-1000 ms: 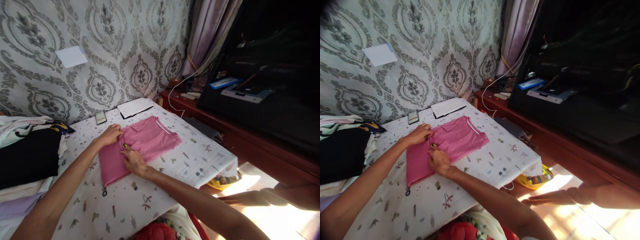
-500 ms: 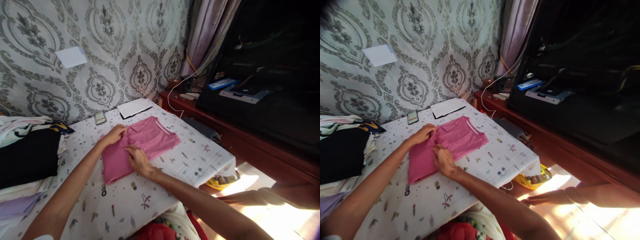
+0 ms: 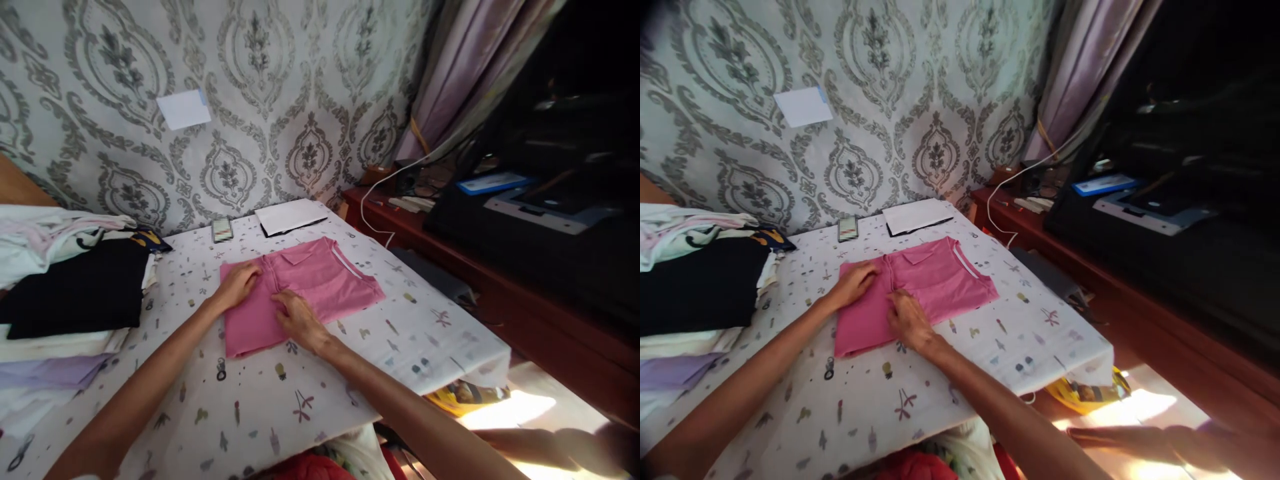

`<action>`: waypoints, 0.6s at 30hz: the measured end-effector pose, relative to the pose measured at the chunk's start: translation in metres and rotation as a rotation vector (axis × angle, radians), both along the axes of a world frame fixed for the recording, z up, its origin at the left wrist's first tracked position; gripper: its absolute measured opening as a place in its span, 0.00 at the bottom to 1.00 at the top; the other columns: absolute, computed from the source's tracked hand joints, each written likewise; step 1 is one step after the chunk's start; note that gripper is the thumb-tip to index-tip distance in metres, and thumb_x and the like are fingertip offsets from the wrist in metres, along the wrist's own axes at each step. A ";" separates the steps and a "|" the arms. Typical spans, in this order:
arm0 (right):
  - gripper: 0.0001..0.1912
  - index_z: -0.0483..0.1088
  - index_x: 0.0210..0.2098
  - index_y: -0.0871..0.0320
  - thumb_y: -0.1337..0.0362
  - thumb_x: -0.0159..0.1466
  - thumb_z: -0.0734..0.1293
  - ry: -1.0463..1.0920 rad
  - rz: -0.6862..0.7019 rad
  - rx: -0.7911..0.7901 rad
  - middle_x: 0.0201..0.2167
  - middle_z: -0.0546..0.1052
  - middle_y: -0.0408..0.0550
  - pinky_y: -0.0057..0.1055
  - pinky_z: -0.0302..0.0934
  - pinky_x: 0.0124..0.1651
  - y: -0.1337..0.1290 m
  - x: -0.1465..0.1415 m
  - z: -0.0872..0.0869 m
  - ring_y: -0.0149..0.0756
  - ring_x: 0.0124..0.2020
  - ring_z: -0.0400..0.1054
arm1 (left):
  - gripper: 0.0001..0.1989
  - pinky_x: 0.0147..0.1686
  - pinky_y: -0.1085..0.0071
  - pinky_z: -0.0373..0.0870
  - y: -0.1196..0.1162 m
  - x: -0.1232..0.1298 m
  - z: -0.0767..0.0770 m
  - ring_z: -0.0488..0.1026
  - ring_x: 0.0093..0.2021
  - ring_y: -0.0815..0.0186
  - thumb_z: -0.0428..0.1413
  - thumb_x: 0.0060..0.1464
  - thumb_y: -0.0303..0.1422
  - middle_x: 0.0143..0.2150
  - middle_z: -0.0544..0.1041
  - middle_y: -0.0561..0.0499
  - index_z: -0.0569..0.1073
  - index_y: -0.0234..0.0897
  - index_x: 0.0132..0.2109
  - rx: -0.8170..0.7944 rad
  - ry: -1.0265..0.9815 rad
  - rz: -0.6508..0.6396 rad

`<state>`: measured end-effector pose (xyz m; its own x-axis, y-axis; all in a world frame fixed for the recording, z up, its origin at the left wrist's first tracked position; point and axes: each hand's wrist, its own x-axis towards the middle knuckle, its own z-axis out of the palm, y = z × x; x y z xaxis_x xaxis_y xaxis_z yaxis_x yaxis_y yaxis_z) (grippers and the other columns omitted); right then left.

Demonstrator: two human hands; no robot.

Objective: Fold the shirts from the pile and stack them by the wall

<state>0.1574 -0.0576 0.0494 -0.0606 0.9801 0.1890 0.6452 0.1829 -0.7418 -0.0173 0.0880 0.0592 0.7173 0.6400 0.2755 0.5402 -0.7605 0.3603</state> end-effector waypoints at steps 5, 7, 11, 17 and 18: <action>0.20 0.74 0.51 0.61 0.75 0.61 0.61 -0.095 0.029 0.022 0.51 0.76 0.57 0.38 0.64 0.57 -0.007 0.005 0.003 0.42 0.52 0.71 | 0.21 0.63 0.55 0.63 0.002 0.003 -0.014 0.69 0.61 0.57 0.43 0.67 0.34 0.61 0.73 0.40 0.70 0.37 0.61 0.084 0.099 0.026; 0.19 0.74 0.50 0.60 0.73 0.62 0.61 -0.197 0.014 -0.005 0.52 0.75 0.57 0.37 0.65 0.53 -0.014 0.005 0.009 0.43 0.50 0.72 | 0.23 0.66 0.53 0.59 0.007 0.008 -0.016 0.64 0.66 0.56 0.41 0.68 0.36 0.66 0.69 0.40 0.68 0.37 0.64 0.064 0.163 0.053; 0.15 0.75 0.45 0.58 0.69 0.66 0.59 -0.412 -0.109 -0.051 0.54 0.72 0.59 0.35 0.67 0.41 -0.020 -0.002 0.029 0.43 0.40 0.74 | 0.25 0.66 0.47 0.56 0.009 0.016 -0.014 0.58 0.70 0.51 0.41 0.69 0.41 0.71 0.63 0.42 0.64 0.40 0.68 -0.003 0.240 0.106; 0.23 0.70 0.57 0.63 0.72 0.68 0.54 -0.386 0.054 0.107 0.62 0.69 0.61 0.40 0.60 0.62 0.033 -0.033 0.044 0.47 0.62 0.64 | 0.24 0.66 0.53 0.59 0.004 -0.006 -0.012 0.62 0.68 0.56 0.40 0.70 0.38 0.69 0.66 0.40 0.62 0.38 0.67 0.026 0.075 0.194; 0.24 0.68 0.61 0.65 0.72 0.69 0.53 -0.404 0.070 0.089 0.65 0.67 0.63 0.42 0.54 0.67 0.045 -0.037 0.040 0.47 0.66 0.59 | 0.23 0.66 0.53 0.58 0.004 -0.013 -0.014 0.62 0.68 0.55 0.41 0.69 0.38 0.68 0.66 0.39 0.63 0.37 0.67 0.036 0.066 0.233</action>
<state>0.1207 -0.0123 0.0897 -0.2132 0.9518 0.2205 0.8647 0.2889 -0.4108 -0.0300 0.0917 0.0447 0.5683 0.7812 0.2583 0.7243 -0.6239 0.2935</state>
